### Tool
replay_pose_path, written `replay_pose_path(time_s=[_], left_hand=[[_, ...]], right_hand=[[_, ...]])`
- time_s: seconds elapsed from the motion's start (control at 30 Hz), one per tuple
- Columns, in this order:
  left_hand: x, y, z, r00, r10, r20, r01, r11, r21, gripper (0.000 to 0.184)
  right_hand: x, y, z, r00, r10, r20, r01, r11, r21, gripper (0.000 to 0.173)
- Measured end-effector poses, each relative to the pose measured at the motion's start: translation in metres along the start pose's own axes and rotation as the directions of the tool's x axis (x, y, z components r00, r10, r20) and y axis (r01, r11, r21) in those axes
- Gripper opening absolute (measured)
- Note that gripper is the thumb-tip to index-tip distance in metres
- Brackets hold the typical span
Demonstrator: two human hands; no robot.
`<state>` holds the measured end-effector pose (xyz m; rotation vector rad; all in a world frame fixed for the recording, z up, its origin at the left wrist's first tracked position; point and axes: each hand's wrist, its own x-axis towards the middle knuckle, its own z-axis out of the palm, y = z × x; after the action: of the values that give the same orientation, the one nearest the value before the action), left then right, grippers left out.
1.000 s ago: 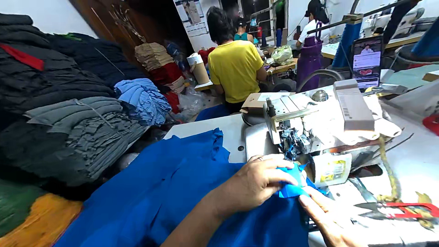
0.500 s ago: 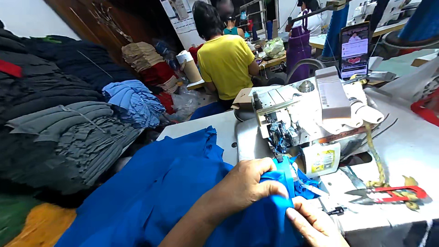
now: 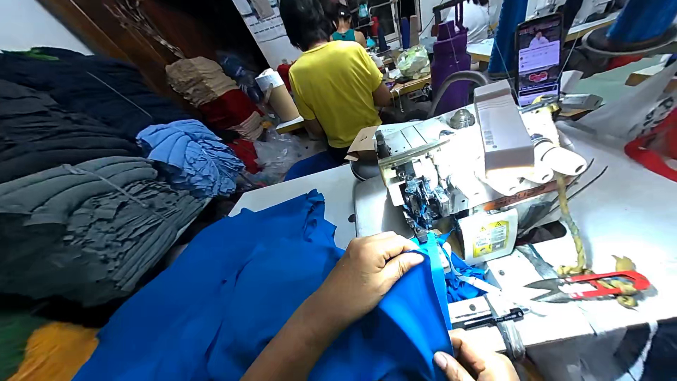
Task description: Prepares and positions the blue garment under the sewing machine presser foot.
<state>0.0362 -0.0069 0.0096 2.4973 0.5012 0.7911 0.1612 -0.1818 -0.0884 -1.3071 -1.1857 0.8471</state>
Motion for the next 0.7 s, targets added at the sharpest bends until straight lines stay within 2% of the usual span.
replay_pose_path(time_s=[0.1,0.2,0.27,0.33,0.4,0.53,0.7], left_hand=[[0.001,-0.002,0.006,0.999,-0.029,-0.020,0.029,1.000,0.002,0.017],[0.005,-0.003,0.010,0.997,-0.055,-0.052,0.056,0.998,0.014,0.014],[0.007,-0.005,0.013,0.996,-0.048,-0.079,0.052,0.997,0.048,0.012],[0.009,-0.006,0.016,0.994,-0.053,-0.097,0.061,0.995,0.077,0.010],[0.012,-0.006,0.018,0.992,-0.086,-0.096,0.096,0.991,0.097,0.006],[0.016,-0.004,0.017,0.985,-0.162,-0.050,0.166,0.982,0.089,0.010],[0.011,0.003,0.011,0.977,-0.215,-0.002,0.214,0.971,0.102,0.006]], right_hand=[[-0.004,0.002,0.005,0.995,0.051,-0.085,-0.043,0.994,0.102,0.024],[-0.003,0.002,0.007,0.990,0.074,-0.116,-0.055,0.986,0.157,0.052],[0.002,0.000,0.005,0.988,0.119,-0.100,-0.101,0.980,0.172,0.062],[0.008,-0.002,0.002,0.977,0.202,-0.065,-0.188,0.966,0.176,0.059],[0.012,0.000,-0.002,0.966,0.258,-0.008,-0.253,0.952,0.170,0.044],[0.014,0.002,-0.007,0.959,0.276,0.065,-0.282,0.949,0.139,0.016],[-0.004,-0.009,-0.008,0.979,0.171,0.113,-0.176,0.984,0.036,0.019]])
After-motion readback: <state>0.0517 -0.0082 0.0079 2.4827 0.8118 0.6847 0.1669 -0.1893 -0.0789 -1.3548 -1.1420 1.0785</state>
